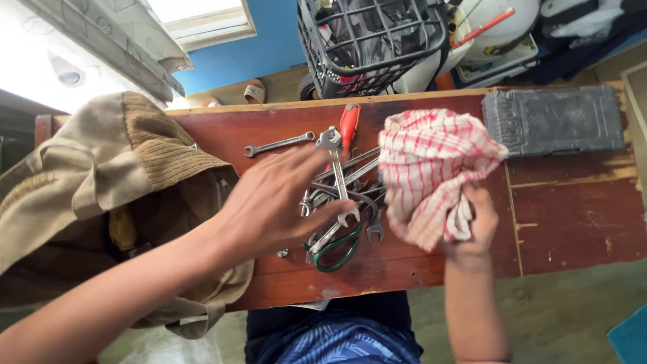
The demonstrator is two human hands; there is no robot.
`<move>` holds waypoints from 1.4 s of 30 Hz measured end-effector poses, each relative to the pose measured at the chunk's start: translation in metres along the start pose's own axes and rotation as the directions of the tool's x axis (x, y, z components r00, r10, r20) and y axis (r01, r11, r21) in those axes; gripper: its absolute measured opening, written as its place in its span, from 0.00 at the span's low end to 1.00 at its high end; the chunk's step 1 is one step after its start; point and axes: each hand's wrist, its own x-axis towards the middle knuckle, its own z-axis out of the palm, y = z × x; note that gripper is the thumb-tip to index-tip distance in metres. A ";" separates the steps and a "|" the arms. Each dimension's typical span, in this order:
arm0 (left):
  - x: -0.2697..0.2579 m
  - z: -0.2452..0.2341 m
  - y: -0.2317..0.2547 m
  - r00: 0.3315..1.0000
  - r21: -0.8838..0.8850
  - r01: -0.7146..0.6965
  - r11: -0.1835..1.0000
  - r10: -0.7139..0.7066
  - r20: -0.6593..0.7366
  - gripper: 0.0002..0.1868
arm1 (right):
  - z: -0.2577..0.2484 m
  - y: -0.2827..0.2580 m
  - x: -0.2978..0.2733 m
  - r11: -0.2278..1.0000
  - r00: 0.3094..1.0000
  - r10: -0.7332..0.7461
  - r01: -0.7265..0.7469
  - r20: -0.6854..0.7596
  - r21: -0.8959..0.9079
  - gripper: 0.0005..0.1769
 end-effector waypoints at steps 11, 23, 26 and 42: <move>-0.011 0.027 -0.027 0.873 -0.802 0.339 0.493 -0.482 0.073 0.13 | -0.047 0.047 0.088 -0.193 0.551 -0.531 0.661 0.644 -0.725 0.13; -0.073 0.013 -0.119 0.346 -0.952 -0.069 0.299 -0.888 -0.304 0.03 | 0.031 0.033 0.097 -0.950 0.533 -0.252 0.022 0.807 -0.311 0.07; -0.083 0.031 -0.135 0.330 -0.963 -0.136 0.234 -0.906 -0.266 0.05 | 0.045 0.029 0.120 -0.983 0.529 -0.169 -0.154 0.832 -0.101 0.05; -0.110 0.078 -0.181 0.293 -0.980 -0.184 0.072 -0.948 -0.124 0.20 | 0.005 -0.093 0.216 -0.579 0.863 -0.234 -0.494 0.448 0.649 0.09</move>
